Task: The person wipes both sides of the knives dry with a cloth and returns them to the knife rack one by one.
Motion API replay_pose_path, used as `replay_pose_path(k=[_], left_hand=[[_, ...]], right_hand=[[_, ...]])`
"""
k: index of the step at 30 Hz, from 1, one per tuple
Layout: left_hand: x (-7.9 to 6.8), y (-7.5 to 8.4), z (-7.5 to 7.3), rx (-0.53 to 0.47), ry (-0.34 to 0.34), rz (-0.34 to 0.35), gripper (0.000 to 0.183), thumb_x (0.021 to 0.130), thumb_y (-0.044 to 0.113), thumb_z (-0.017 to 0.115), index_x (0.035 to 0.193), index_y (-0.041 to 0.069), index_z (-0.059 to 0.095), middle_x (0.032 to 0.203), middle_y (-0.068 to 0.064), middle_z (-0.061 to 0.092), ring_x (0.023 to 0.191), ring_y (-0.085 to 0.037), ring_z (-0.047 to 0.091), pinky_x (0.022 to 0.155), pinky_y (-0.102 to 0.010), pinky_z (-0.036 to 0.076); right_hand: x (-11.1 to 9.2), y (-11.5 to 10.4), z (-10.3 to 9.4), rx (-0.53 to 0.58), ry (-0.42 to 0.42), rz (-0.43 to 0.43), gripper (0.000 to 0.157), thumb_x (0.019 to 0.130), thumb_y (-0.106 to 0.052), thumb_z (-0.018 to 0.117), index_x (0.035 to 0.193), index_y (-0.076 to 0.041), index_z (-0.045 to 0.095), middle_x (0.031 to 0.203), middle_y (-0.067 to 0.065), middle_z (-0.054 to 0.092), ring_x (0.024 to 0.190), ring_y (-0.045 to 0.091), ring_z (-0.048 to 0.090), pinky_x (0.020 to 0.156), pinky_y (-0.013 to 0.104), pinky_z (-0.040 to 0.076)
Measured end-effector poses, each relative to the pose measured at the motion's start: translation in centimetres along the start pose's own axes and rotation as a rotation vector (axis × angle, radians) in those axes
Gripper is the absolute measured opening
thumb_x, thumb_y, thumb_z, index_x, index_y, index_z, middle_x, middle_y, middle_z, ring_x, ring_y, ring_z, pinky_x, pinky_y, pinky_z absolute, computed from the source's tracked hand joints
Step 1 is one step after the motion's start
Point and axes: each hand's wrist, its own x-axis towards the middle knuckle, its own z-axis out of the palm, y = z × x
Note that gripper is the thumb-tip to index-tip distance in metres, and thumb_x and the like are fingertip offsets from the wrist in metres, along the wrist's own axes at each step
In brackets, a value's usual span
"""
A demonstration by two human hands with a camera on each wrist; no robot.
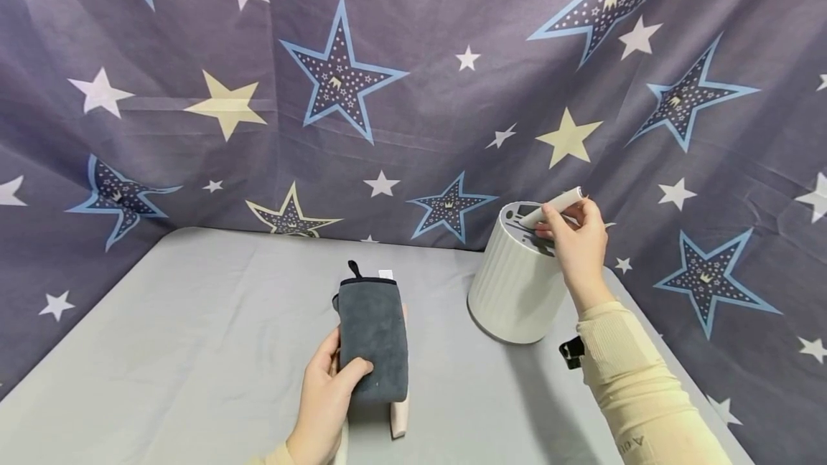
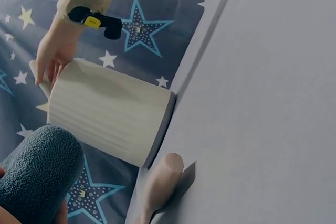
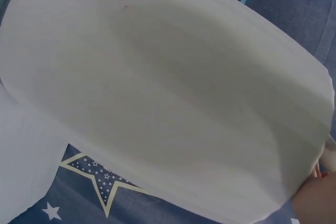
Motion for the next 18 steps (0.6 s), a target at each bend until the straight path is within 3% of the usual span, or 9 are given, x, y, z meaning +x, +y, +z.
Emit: replay_pose_path(k=[10,15,18], left_hand=[[0.1,0.1,-0.5,-0.080,-0.029,0.045,0.072,0.082,-0.007,0.051,0.150,0.004,0.029,0.145,-0.014,0.042,0.118,-0.015,0.054,0.089,-0.025,0.051],[0.3,0.2,-0.9,-0.102,-0.075,0.031,0.063,0.079,-0.009,0.047,0.141,0.001,0.040,0.131,-0.012,0.051,0.109,-0.016,0.060,0.084,-0.027,0.054],[0.4,0.2,-1.1,-0.107,-0.100,0.009,0.061,0.078,-0.009,0.045,0.138,-0.001,0.042,0.128,-0.011,0.053,0.109,-0.017,0.059,0.084,-0.027,0.054]], right_hand=[[-0.7,-1.3,-0.7,-0.004,0.095,-0.028,0.050,0.091,-0.023,0.072,0.131,-0.007,0.047,0.106,-0.009,0.052,0.058,-0.002,0.066,0.061,0.014,0.055],[-1.3,-1.9,-0.7,0.032,0.177,-0.102,0.037,0.091,-0.022,0.071,0.122,-0.013,0.052,0.104,-0.007,0.047,0.060,0.001,0.065,0.060,0.015,0.055],[-1.8,-2.2,-0.5,0.119,0.214,-0.156,0.029,0.091,-0.017,0.071,0.115,-0.017,0.055,0.101,-0.005,0.049,0.060,0.002,0.063,0.060,0.016,0.054]])
